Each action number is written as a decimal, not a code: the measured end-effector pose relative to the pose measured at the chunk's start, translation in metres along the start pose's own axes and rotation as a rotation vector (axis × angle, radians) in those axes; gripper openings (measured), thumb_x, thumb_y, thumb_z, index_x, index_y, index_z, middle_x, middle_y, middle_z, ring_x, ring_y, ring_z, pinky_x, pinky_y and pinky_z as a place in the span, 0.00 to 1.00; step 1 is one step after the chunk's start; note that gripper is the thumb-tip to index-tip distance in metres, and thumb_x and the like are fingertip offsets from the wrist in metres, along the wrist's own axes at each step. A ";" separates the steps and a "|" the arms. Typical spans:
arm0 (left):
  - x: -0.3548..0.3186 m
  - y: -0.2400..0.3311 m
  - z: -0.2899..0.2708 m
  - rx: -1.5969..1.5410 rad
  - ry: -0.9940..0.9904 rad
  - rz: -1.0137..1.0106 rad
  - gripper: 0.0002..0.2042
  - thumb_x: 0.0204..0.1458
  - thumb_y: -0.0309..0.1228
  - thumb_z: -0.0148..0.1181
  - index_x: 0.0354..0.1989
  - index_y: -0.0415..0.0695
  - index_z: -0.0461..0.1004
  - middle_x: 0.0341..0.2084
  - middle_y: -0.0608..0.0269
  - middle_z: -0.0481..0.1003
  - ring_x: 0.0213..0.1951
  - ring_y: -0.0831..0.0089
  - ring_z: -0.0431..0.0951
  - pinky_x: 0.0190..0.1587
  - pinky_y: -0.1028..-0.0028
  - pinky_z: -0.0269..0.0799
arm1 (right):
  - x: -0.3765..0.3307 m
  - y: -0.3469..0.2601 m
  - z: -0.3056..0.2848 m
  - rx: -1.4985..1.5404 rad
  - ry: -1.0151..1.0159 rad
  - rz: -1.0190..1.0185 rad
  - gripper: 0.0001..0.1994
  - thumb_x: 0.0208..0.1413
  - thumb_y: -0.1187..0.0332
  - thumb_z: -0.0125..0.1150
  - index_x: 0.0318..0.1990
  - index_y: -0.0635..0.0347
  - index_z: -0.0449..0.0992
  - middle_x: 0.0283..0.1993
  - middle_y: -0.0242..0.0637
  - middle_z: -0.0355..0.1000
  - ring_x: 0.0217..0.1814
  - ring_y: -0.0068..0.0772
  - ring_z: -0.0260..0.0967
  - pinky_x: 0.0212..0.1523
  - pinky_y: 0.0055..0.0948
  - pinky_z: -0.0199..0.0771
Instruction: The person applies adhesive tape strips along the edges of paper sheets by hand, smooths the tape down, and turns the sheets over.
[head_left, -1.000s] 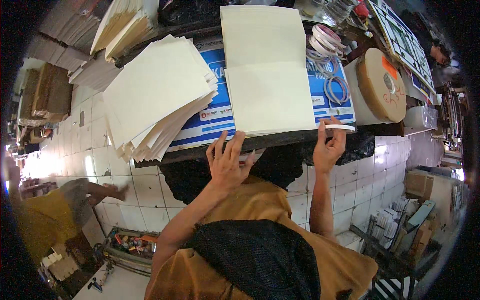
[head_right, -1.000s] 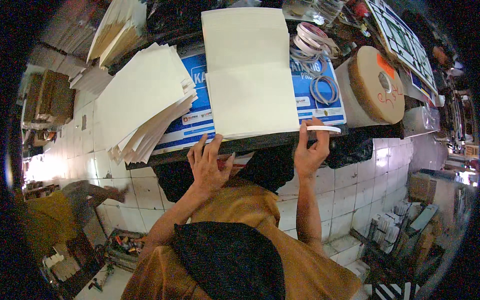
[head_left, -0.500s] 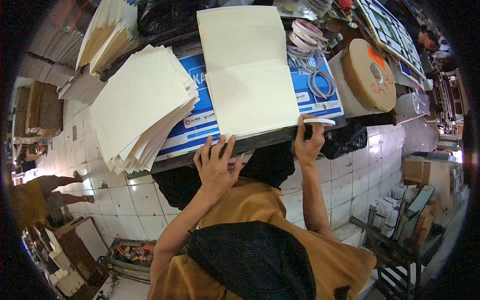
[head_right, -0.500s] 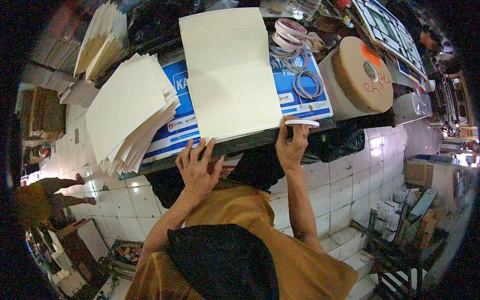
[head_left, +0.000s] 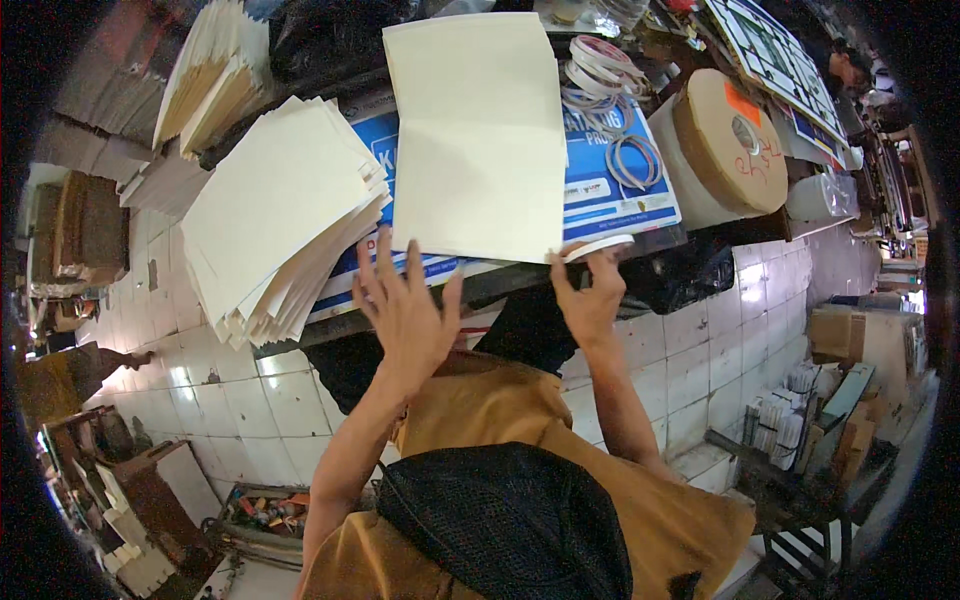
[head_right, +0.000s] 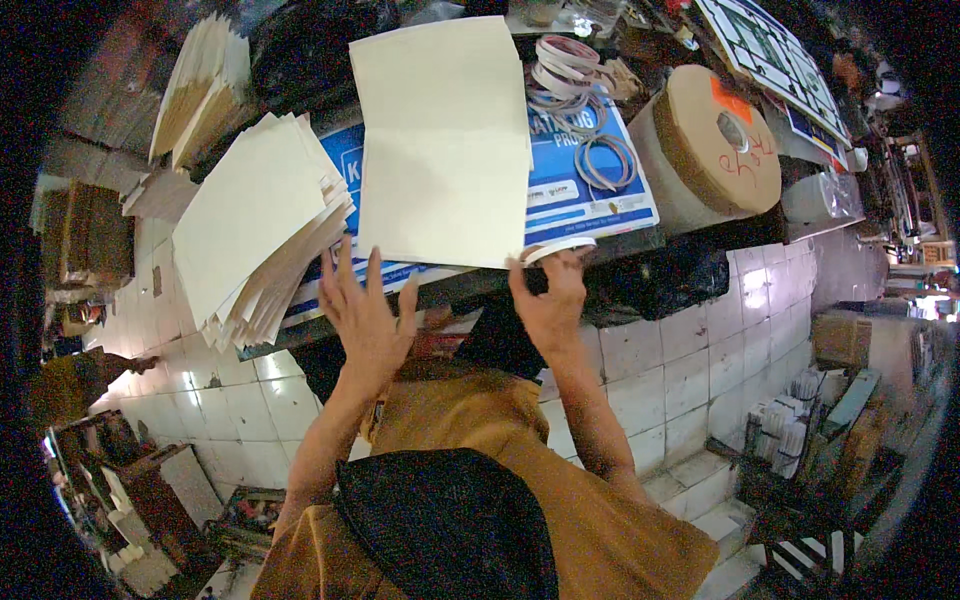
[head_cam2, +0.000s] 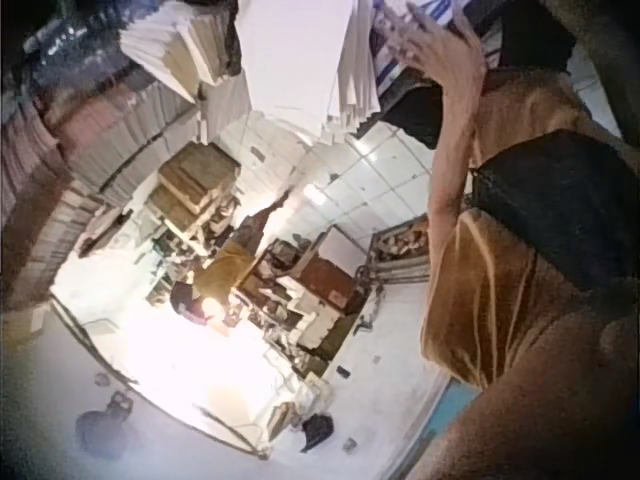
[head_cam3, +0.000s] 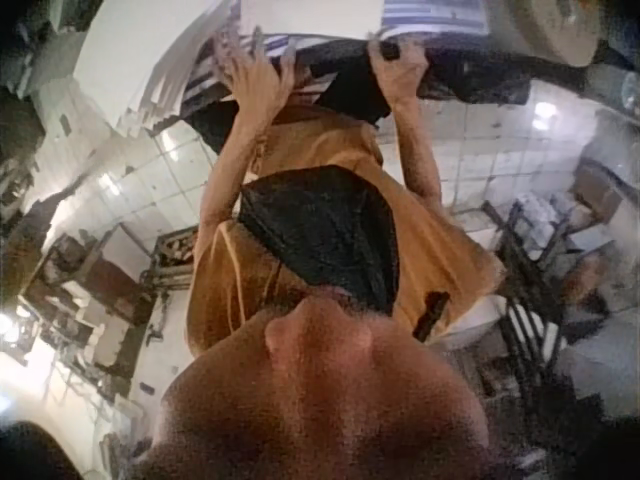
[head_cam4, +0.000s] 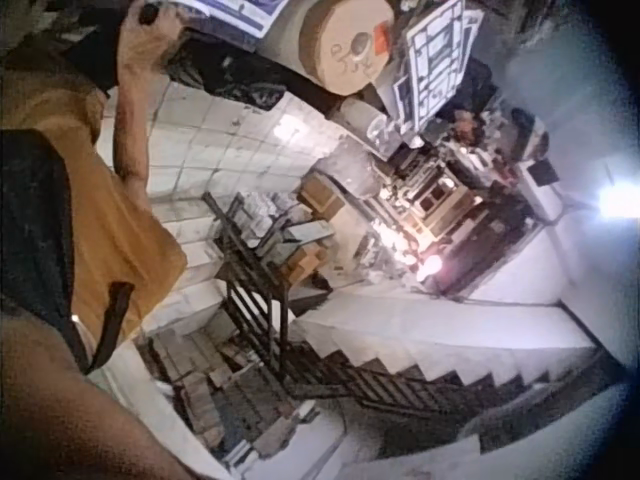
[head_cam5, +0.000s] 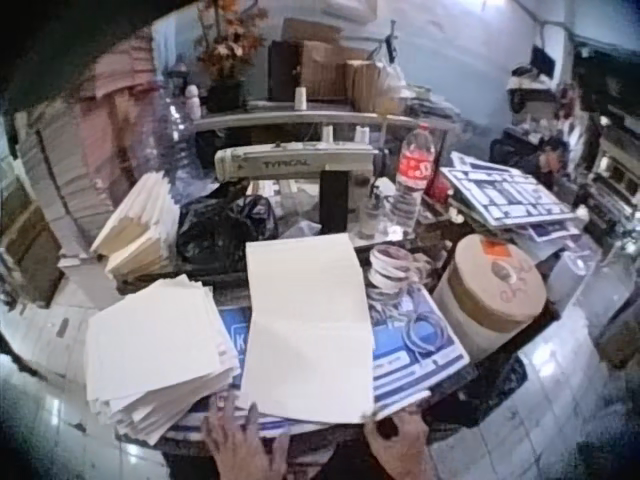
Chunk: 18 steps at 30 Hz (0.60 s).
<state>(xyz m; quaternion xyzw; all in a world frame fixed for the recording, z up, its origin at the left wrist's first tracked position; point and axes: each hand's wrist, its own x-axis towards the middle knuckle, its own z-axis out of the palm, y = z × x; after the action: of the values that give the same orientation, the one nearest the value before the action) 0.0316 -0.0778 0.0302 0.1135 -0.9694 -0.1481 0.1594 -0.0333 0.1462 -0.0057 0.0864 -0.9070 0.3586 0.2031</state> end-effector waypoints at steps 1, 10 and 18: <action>0.008 0.010 0.004 0.043 -0.079 0.029 0.28 0.62 0.44 0.58 0.67 0.42 0.69 0.72 0.43 0.55 0.74 0.39 0.46 0.72 0.42 0.41 | -0.004 -0.008 0.001 0.092 -0.037 -0.007 0.12 0.53 0.67 0.73 0.42 0.59 0.81 0.40 0.47 0.76 0.46 0.55 0.73 0.46 0.47 0.74; 0.016 0.060 0.055 -0.089 -0.225 0.423 0.29 0.63 0.43 0.55 0.72 0.47 0.64 0.74 0.51 0.57 0.75 0.45 0.53 0.73 0.47 0.50 | -0.011 -0.015 -0.023 0.331 0.098 0.089 0.24 0.63 0.69 0.65 0.64 0.70 0.71 0.44 0.41 0.81 0.47 0.35 0.76 0.55 0.35 0.72; 0.013 0.065 0.056 -0.102 -0.218 0.359 0.31 0.63 0.47 0.55 0.73 0.49 0.61 0.76 0.54 0.54 0.76 0.47 0.49 0.75 0.45 0.44 | -0.014 -0.002 -0.031 0.032 -0.042 0.143 0.34 0.64 0.67 0.65 0.74 0.63 0.59 0.37 0.34 0.79 0.41 0.32 0.75 0.53 0.39 0.65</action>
<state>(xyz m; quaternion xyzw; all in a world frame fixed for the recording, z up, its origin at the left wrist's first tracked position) -0.0110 -0.0070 0.0036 -0.0860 -0.9769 -0.1773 0.0831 -0.0106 0.1658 0.0099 0.0321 -0.9091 0.3848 0.1563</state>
